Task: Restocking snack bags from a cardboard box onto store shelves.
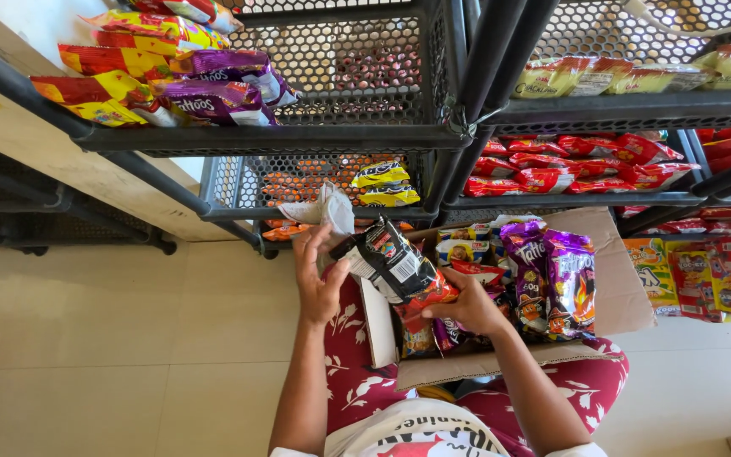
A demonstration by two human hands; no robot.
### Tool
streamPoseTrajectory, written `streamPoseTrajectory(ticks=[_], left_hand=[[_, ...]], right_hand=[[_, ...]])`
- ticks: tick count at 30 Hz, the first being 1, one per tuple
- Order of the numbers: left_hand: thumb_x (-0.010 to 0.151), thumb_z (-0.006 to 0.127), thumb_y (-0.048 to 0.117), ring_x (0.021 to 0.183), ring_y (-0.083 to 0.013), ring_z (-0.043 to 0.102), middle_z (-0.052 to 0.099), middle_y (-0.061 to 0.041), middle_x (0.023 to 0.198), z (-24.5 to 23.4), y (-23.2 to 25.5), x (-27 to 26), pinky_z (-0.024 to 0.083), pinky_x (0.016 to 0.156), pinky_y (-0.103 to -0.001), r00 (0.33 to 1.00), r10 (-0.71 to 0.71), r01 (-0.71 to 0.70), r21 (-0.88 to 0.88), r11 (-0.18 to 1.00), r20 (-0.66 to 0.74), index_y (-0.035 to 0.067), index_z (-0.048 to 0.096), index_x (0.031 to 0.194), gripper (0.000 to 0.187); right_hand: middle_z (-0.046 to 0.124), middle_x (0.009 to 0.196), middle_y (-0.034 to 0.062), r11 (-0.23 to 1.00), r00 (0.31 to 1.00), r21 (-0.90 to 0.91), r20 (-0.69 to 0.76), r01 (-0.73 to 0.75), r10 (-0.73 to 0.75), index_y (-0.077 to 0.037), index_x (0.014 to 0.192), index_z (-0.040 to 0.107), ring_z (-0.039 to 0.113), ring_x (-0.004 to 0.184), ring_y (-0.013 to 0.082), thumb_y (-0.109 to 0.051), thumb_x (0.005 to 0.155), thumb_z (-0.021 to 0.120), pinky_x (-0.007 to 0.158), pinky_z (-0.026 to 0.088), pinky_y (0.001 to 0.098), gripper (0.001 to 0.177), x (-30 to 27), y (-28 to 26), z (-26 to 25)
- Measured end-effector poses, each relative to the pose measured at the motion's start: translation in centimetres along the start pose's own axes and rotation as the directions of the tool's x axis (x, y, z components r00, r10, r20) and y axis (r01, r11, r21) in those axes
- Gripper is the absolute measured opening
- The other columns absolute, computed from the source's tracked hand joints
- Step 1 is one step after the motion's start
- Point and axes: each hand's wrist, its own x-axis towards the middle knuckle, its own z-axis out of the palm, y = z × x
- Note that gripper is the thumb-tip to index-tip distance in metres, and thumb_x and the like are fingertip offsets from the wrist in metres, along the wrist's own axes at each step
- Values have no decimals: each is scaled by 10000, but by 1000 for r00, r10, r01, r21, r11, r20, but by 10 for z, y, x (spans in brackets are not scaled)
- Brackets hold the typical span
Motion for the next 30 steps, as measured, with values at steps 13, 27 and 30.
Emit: streamPoseTrajectory(ticks=[13, 27, 30], left_hand=[[1070, 636, 183, 757, -197, 628, 657, -84, 853, 4, -37, -26, 515, 721, -336, 992, -110, 119, 209, 971, -57, 19, 671, 1011, 178], [1092, 568, 318, 680, -151, 485, 538, -60, 721, 14, -20, -41, 448, 652, -320, 976, -192, 181, 112, 977, 97, 15, 607, 919, 351], [1082, 576, 313, 700, -153, 523, 581, -69, 747, 4, -34, -41, 475, 664, -323, 977, -206, 200, 112, 973, 46, 15, 625, 945, 332]], right_hand=[[723, 956, 48, 790, 939, 544, -325, 284, -114, -39, 1071, 634, 694, 828, 129, -156, 987, 765, 729, 572, 284, 194, 15, 92, -37], [444, 658, -61, 906, 655, -17, -686, 423, -319, -130, 734, 451, 363, 593, 37, -297, 1135, 471, 519, 326, 225, 435, 1, 74, -36], [466, 821, -60, 936, 649, -23, -714, 352, -262, -123, 885, 510, 406, 766, 72, -333, 1161, 501, 700, 383, 262, 347, 11, 117, -96]])
